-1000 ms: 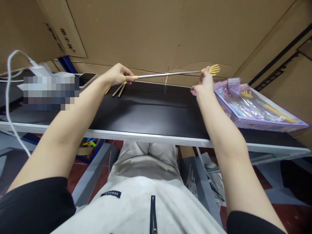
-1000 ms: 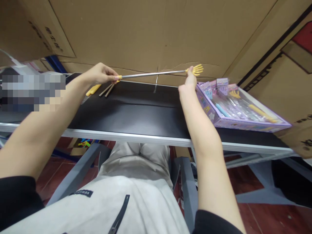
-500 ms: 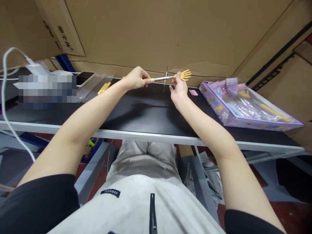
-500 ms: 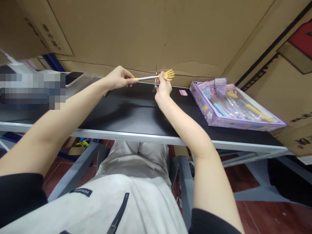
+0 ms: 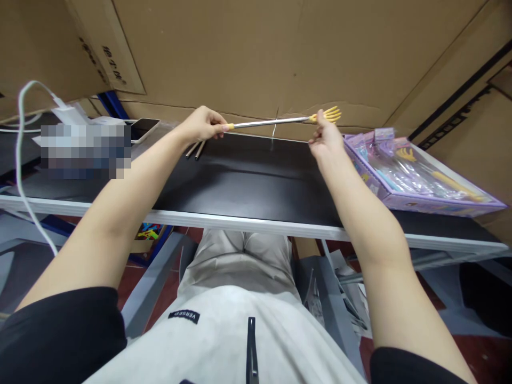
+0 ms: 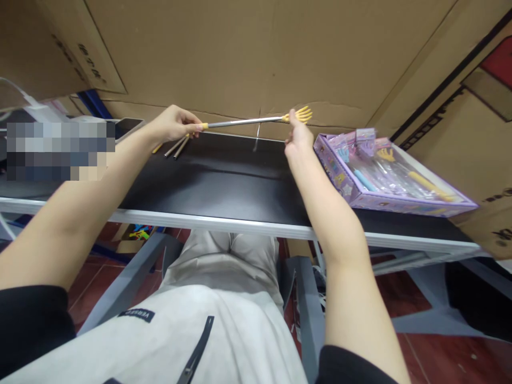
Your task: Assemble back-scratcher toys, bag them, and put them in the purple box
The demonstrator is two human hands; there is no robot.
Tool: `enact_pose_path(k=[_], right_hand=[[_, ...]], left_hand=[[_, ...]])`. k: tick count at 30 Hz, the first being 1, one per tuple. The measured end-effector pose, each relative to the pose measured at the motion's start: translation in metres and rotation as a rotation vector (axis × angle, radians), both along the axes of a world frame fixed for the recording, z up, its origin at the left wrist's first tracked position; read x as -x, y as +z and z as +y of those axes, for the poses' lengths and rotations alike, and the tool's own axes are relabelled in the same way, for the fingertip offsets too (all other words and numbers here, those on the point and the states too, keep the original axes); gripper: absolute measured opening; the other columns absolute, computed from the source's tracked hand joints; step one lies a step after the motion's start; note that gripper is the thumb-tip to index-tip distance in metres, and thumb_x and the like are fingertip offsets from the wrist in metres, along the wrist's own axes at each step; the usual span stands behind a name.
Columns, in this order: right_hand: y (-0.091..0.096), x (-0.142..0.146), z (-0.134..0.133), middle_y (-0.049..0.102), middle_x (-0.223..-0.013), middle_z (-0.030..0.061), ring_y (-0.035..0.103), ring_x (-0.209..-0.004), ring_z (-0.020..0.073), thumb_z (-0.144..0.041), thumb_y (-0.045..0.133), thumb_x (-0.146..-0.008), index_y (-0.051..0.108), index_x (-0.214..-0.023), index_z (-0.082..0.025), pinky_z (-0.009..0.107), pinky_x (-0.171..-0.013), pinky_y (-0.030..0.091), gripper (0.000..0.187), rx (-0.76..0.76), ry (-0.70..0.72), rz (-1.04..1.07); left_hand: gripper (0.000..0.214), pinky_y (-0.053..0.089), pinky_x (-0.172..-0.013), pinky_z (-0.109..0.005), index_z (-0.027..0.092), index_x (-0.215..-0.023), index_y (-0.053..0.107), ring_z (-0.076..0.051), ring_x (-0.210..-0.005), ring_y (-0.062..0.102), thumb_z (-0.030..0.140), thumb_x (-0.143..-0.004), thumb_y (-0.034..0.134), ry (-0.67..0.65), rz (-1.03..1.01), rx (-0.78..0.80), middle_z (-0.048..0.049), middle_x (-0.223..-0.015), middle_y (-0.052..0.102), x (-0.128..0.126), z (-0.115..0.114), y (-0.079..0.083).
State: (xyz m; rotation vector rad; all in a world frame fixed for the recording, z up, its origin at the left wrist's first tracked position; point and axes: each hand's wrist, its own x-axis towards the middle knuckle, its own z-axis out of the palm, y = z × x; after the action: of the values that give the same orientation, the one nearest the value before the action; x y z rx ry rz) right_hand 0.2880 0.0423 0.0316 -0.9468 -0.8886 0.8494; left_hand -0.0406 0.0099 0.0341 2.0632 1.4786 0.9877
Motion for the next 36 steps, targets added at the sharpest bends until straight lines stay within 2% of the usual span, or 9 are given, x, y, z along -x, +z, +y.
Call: enact_pose_path(k=[2,4,8,14,18,20,23,27,36], right_hand=[[0.016,-0.022,0.001,0.058,-0.063,0.0008,0.075,-0.109,0.0141,-0.041,0.030,-0.115,0.046,-0.065,-0.026,0.034,-0.106,0.057,0.055,0.210,-0.049,-0.012],[0.028,-0.041,0.000,0.056,-0.058,0.0016,0.075,-0.090,0.0117,-0.048,0.023,-0.115,0.047,-0.064,-0.028,0.033,-0.090,0.059,0.060,0.256,-0.123,-0.037],[0.034,-0.060,-0.001,0.057,-0.060,-0.0026,0.055,-0.055,0.0119,-0.059,0.051,-0.110,0.056,-0.075,-0.025,0.035,-0.064,0.052,0.049,0.266,-0.162,-0.090],[0.030,-0.044,-0.020,0.046,-0.062,-0.0040,0.035,-0.053,0.0121,-0.053,0.050,-0.111,0.056,-0.082,-0.025,0.032,-0.061,0.040,0.041,0.273,-0.155,-0.180],[0.032,-0.021,-0.030,0.031,-0.065,-0.0092,0.021,-0.052,0.0077,-0.033,0.038,-0.116,0.041,-0.078,-0.024,0.025,-0.057,0.029,0.039,0.189,-0.189,0.017],[0.026,-0.004,-0.028,0.037,-0.068,-0.0079,0.026,-0.053,0.0062,-0.033,0.040,-0.115,0.042,-0.078,-0.023,0.024,-0.058,0.030,0.039,0.173,-0.180,0.075],[0.004,0.033,-0.020,0.055,-0.076,-0.0028,0.045,-0.059,0.0082,-0.056,0.055,-0.108,0.054,-0.085,-0.021,0.025,-0.059,0.036,0.041,0.150,-0.076,-0.065],[-0.029,0.074,-0.014,0.057,-0.078,-0.0001,0.058,-0.065,0.0127,-0.067,0.060,-0.102,0.059,-0.096,-0.024,0.024,-0.053,0.039,0.044,0.154,0.011,-0.053],[-0.048,0.064,-0.002,0.055,-0.076,0.0015,0.064,-0.075,0.0181,-0.075,0.068,-0.093,0.058,-0.093,-0.023,0.027,-0.055,0.046,0.053,0.093,0.127,-0.170]], left_hand=[[0.016,0.055,-0.084,-0.036,0.013,-0.087,0.075,-0.016,-0.070,0.061,0.027,-0.094,0.073,0.029,0.008,-0.009,-0.0045,-0.072,0.068,0.011,-0.004,0.006],[0.015,0.052,-0.083,-0.033,0.012,-0.088,0.075,-0.013,-0.069,0.056,0.025,-0.095,0.072,0.045,0.021,-0.015,-0.0028,-0.071,0.068,0.021,-0.008,0.012],[0.014,0.046,-0.076,-0.028,0.017,-0.089,0.075,-0.012,-0.069,0.052,0.029,-0.095,0.072,0.057,0.027,0.007,0.0014,-0.068,0.068,0.031,-0.014,0.021],[0.012,0.040,-0.075,-0.028,0.019,-0.087,0.073,-0.012,-0.069,0.047,0.025,-0.097,0.070,0.078,0.096,-0.007,0.0063,-0.056,0.061,0.034,-0.020,0.025],[0.015,0.043,-0.079,-0.028,0.019,-0.085,0.073,-0.012,-0.069,0.044,0.027,-0.098,0.069,0.079,0.090,0.008,0.0052,-0.055,0.061,0.029,-0.023,0.023],[0.016,0.044,-0.078,-0.029,0.017,-0.085,0.075,-0.013,-0.070,0.049,0.030,-0.095,0.070,0.070,0.100,-0.011,0.0018,-0.062,0.066,0.019,-0.020,0.020],[0.022,0.047,-0.082,-0.034,0.015,-0.090,0.079,-0.018,-0.076,0.059,0.036,-0.091,0.071,0.048,0.124,-0.061,-0.0044,-0.073,0.071,-0.007,-0.011,0.015],[0.029,0.050,-0.091,-0.037,0.015,-0.096,0.081,-0.024,-0.089,0.065,0.041,-0.087,0.072,0.010,0.145,-0.088,-0.0060,-0.073,0.070,-0.037,-0.004,0.008],[0.026,0.047,-0.106,-0.043,0.014,-0.098,0.081,-0.026,-0.096,0.068,0.036,-0.087,0.072,0.001,0.144,-0.020,-0.0055,-0.077,0.070,-0.034,-0.007,0.003]])
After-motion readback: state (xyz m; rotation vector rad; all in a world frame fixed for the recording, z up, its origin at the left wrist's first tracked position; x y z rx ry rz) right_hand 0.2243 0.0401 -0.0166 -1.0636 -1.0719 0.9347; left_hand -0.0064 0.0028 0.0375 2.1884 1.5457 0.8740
